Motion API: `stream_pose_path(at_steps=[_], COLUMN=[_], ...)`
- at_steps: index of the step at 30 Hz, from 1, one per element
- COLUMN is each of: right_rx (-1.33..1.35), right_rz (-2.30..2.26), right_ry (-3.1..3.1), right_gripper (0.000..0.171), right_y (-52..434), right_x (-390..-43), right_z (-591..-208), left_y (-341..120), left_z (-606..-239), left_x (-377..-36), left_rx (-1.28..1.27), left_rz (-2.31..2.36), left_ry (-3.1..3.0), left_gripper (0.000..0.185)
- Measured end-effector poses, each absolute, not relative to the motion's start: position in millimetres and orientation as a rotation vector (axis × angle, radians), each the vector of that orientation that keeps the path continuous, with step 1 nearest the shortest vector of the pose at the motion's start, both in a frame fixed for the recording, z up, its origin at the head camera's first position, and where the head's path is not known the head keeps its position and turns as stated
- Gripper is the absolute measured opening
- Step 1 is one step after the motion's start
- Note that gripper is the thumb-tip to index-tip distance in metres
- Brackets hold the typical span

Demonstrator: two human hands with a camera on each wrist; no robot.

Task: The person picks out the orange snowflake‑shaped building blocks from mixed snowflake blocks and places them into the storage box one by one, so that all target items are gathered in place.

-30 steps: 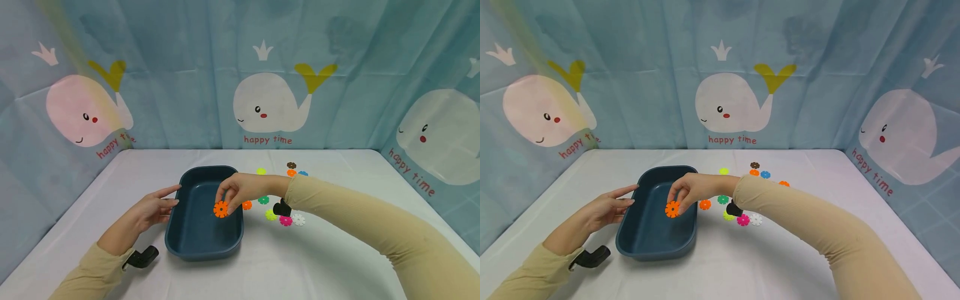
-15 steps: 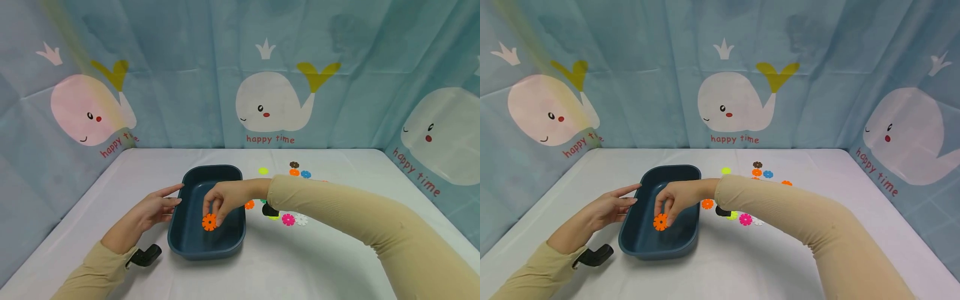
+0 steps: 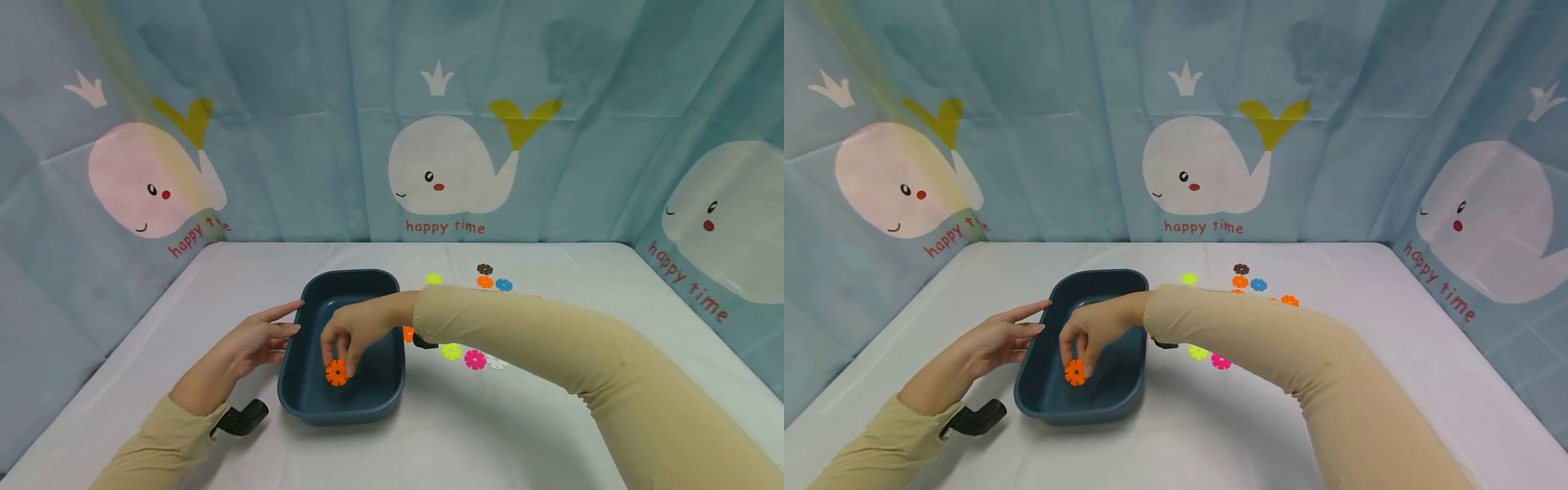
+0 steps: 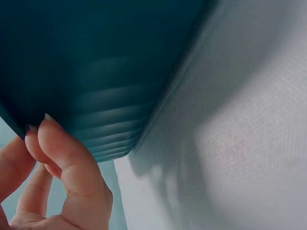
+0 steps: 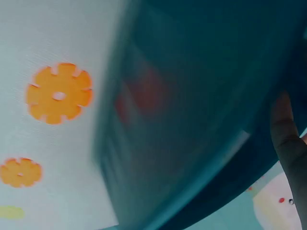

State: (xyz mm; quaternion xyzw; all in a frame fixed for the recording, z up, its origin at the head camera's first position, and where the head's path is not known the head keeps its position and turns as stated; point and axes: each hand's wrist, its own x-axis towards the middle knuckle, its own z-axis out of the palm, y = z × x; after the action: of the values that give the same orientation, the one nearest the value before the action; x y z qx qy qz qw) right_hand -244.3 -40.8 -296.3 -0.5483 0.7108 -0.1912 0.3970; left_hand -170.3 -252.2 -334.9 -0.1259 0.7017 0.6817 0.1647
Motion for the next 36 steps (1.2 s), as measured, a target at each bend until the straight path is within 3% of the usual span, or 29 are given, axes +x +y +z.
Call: stream_pose_path(at_steps=[13, 36], right_rx=[-1.422, -1.298], right_rz=[-0.428, -0.427], right_ry=[1.728, 1.490], right_gripper=[0.028, 0.032], right_y=[-75.4, -104.0], right_x=[-251.8, -258.8], right_z=[-294.6, -349.2], left_y=[-253.8, -248.7], left_z=[-334.4, -334.8], left_x=[-170.5, -167.6], left_rx=[-0.374, -0.355], left_rz=[1.940, 1.950], left_ry=[2.009, 2.017], left_gripper=[0.062, 0.061])
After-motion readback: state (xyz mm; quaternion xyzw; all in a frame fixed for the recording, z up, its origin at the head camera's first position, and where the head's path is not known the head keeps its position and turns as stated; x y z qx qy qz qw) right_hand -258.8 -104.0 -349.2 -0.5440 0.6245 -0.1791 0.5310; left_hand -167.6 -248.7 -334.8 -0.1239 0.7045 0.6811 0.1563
